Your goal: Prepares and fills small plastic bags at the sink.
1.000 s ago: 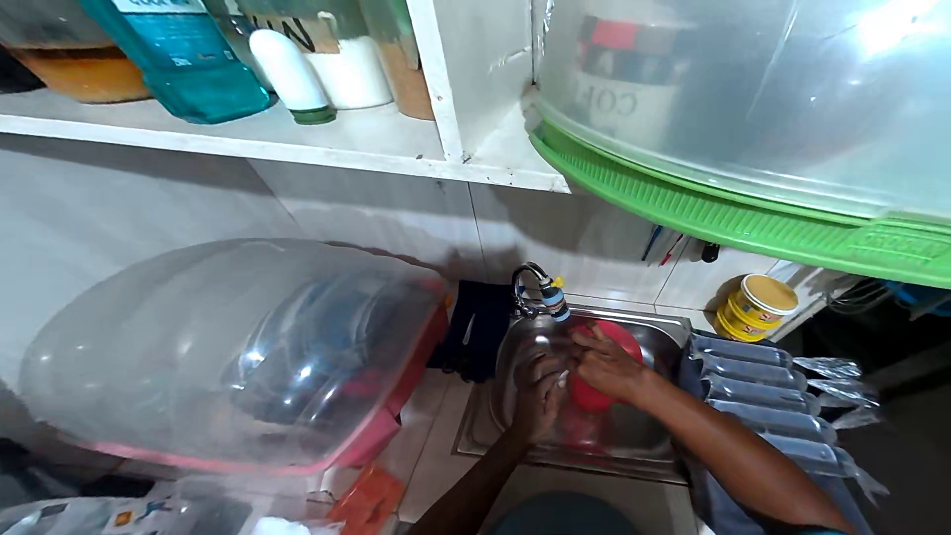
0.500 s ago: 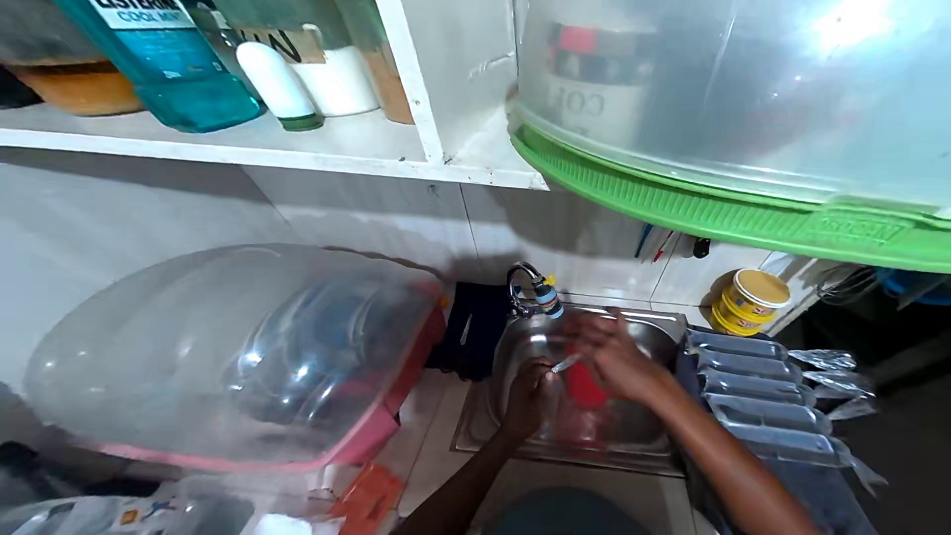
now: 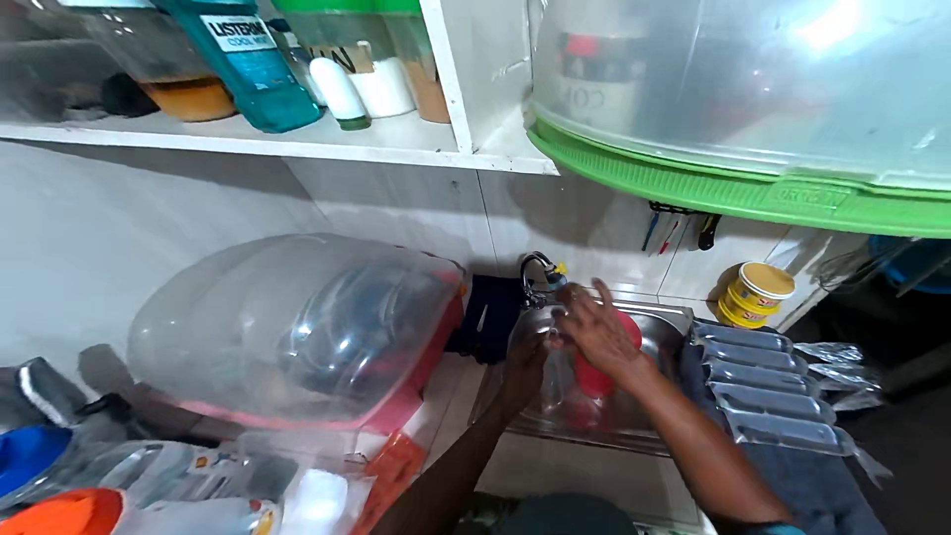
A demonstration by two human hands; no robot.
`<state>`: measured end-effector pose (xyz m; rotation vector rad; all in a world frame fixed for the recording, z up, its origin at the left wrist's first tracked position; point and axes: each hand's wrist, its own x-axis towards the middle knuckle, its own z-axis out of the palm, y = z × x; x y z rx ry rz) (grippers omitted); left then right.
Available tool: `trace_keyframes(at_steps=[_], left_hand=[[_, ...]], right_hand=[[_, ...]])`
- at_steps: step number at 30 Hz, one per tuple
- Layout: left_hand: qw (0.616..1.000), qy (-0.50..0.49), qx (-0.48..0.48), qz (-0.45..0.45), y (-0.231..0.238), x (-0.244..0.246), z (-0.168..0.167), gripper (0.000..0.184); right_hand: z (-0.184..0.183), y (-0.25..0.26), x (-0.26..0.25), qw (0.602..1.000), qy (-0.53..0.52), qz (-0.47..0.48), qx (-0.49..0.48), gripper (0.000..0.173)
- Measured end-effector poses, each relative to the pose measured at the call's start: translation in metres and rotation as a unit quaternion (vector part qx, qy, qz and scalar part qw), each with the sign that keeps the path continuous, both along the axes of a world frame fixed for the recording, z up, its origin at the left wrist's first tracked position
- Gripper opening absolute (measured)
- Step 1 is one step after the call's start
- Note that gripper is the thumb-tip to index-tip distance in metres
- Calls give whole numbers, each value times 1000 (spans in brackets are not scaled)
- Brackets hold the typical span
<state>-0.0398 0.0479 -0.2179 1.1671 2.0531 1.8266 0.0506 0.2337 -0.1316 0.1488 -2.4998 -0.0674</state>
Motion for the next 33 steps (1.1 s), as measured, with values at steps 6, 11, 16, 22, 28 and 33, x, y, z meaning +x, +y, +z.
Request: trace_keyframes(at_steps=[6, 11, 16, 22, 28, 33], left_hand=[[988, -56, 143, 27, 19, 24, 49, 31], [977, -127, 170, 19, 31, 65, 70, 28], [982, -120, 116, -86, 14, 34, 79, 29], [954, -172, -50, -240, -13, 34, 112, 30], [981, -134, 23, -141, -17, 16, 103, 31], [980, -165, 27, -108, -17, 34, 126, 18]], right_hand=[[-99, -67, 62, 926, 48, -121, -354, 70], [-145, -97, -9, 843, 178, -232, -452, 61], [-103, -55, -2, 816, 108, 59, -565, 41], [-58, 9, 22, 604, -332, 409, -599, 66], [-53, -3, 47, 940, -18, 64, -336, 28], [65, -38, 49, 995, -41, 90, 0, 51]])
